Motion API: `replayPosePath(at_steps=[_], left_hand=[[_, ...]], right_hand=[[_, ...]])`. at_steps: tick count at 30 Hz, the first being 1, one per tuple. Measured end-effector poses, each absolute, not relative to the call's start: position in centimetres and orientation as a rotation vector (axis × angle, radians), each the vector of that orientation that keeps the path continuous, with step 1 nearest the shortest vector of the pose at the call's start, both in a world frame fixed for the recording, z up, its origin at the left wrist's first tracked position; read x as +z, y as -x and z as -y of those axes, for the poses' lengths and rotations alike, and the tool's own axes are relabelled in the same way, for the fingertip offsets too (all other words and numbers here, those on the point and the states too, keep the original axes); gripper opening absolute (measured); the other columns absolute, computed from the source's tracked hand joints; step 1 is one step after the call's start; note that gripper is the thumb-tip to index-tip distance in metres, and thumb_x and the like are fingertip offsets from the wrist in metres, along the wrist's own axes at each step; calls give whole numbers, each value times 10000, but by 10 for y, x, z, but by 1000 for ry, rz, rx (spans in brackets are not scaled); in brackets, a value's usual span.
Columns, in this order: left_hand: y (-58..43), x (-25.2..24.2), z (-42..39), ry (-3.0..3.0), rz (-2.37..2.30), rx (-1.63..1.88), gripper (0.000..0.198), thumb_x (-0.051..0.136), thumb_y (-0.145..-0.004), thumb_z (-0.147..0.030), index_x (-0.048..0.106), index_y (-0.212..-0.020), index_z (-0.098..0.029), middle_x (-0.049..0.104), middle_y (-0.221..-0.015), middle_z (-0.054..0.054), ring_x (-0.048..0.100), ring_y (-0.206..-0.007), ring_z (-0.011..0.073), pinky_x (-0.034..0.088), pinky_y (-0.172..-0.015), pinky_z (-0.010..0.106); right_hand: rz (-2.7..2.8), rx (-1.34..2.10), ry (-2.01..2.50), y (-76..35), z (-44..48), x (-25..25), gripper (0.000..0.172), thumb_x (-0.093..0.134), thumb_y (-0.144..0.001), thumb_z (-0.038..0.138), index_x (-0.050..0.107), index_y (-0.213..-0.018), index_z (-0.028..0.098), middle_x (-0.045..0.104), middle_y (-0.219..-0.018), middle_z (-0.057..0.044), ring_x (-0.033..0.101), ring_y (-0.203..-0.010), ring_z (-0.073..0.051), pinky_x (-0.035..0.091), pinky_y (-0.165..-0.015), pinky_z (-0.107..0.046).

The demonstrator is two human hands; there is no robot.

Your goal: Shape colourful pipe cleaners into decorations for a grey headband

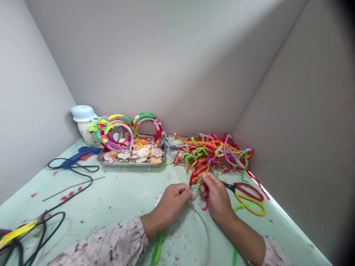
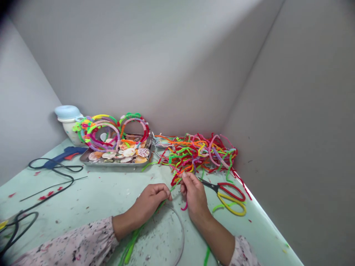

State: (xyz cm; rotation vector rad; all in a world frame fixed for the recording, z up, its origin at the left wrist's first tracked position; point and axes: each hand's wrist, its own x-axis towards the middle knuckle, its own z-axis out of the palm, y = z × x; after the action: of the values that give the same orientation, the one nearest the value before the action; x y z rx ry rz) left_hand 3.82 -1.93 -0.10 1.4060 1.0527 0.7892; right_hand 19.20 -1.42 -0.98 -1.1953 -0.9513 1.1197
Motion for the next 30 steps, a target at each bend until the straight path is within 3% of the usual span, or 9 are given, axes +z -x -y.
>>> replayPosePath(at_steps=[30], left_hand=[[-39, 0, 20, -1434, -1057, 775, 202, 420, -749, -235, 603, -726, -150, 449, -541, -43, 372, -483, 91, 269, -472, 212]], right_hand=[[880, 1141, 1167, -192, 12, -11, 278, 629, -781, 476, 575, -788, 203, 467, -492, 60, 376, -441, -80, 285, -431, -205]])
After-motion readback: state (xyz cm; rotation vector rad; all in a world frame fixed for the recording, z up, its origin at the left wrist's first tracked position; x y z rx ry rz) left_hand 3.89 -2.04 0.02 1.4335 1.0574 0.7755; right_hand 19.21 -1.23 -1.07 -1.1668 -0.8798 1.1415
